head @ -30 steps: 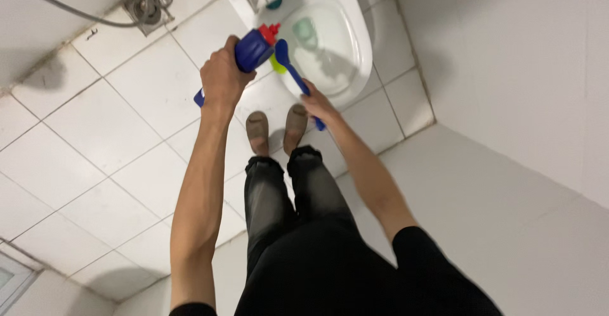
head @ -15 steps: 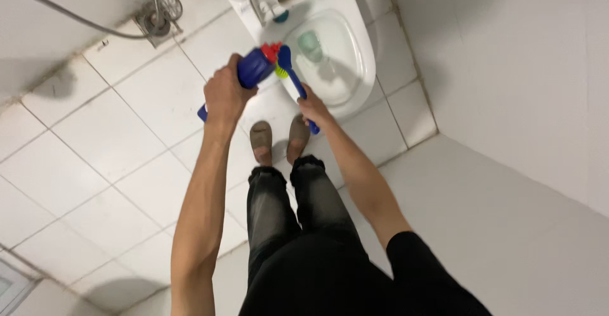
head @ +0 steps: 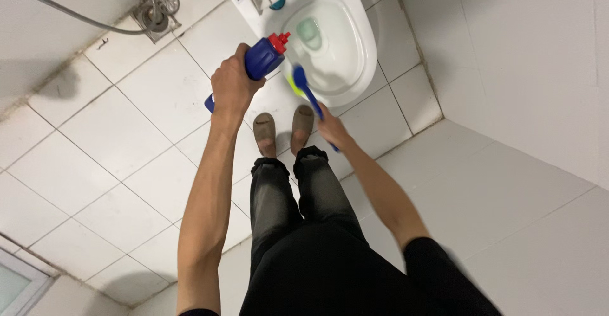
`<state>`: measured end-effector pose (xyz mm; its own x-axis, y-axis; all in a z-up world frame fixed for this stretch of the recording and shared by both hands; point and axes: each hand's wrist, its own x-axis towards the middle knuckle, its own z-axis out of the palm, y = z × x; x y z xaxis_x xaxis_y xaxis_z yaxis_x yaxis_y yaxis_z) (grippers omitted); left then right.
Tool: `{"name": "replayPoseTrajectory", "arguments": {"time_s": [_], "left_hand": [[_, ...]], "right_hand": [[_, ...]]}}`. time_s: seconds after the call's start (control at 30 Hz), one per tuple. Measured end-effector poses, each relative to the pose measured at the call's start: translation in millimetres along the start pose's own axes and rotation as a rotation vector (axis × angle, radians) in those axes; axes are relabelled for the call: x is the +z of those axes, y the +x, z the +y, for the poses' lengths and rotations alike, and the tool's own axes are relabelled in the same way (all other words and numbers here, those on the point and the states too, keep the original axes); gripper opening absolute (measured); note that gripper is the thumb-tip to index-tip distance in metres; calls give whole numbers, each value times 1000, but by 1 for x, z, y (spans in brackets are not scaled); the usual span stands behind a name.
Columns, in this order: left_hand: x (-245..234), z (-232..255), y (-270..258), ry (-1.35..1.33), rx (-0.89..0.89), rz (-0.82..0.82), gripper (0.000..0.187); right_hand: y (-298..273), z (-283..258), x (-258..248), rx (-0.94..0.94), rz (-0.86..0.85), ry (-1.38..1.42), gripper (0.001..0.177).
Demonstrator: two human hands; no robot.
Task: The person applies toilet cleaner from a blue bottle into the bowl and scrubs the interior with a blue and green toilet brush. The person repeatedly applies cleaner and scrubs the bowl surface throughout the clip.
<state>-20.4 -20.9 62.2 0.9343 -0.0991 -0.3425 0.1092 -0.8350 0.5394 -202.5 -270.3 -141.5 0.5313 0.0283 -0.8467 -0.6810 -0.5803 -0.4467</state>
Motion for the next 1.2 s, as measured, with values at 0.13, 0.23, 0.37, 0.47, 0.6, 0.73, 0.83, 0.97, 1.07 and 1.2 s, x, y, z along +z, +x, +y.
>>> {"name": "replayPoseTrajectory", "arguments": {"time_s": [0.13, 0.23, 0.37, 0.47, 0.6, 0.73, 0.83, 0.97, 1.07, 1.2], "left_hand": [[1, -1, -4, -2, -22, -17, 57], [0, 1, -7, 12, 26, -7, 54], [-3, 4, -8, -4, 15, -25, 54], [-6, 6, -10, 0, 19, -23, 55], [-4, 8, -14, 13, 18, -19, 55], [-7, 2, -20, 6, 33, -23, 53], [-7, 2, -17, 29, 45, -19, 57], [-3, 0, -20, 23, 39, -19, 55], [-7, -3, -19, 41, 66, 11, 56], [-8, 3, -19, 33, 22, -34, 56]], "right_hand": [[19, -24, 3, -47, 52, -123, 65], [-6, 26, -21, -221, 198, -363, 65], [-41, 101, -78, 5, 94, -673, 69], [-25, 120, -114, 66, 175, -744, 70], [18, 104, -90, -45, 332, -734, 69], [21, 93, -34, 94, 94, -452, 67], [28, 94, -69, -5, 176, -665, 65], [34, 101, -104, 17, 333, -840, 68], [34, 94, -67, -25, 215, -739, 68], [18, 96, -41, 7, 37, -626, 69]]}}
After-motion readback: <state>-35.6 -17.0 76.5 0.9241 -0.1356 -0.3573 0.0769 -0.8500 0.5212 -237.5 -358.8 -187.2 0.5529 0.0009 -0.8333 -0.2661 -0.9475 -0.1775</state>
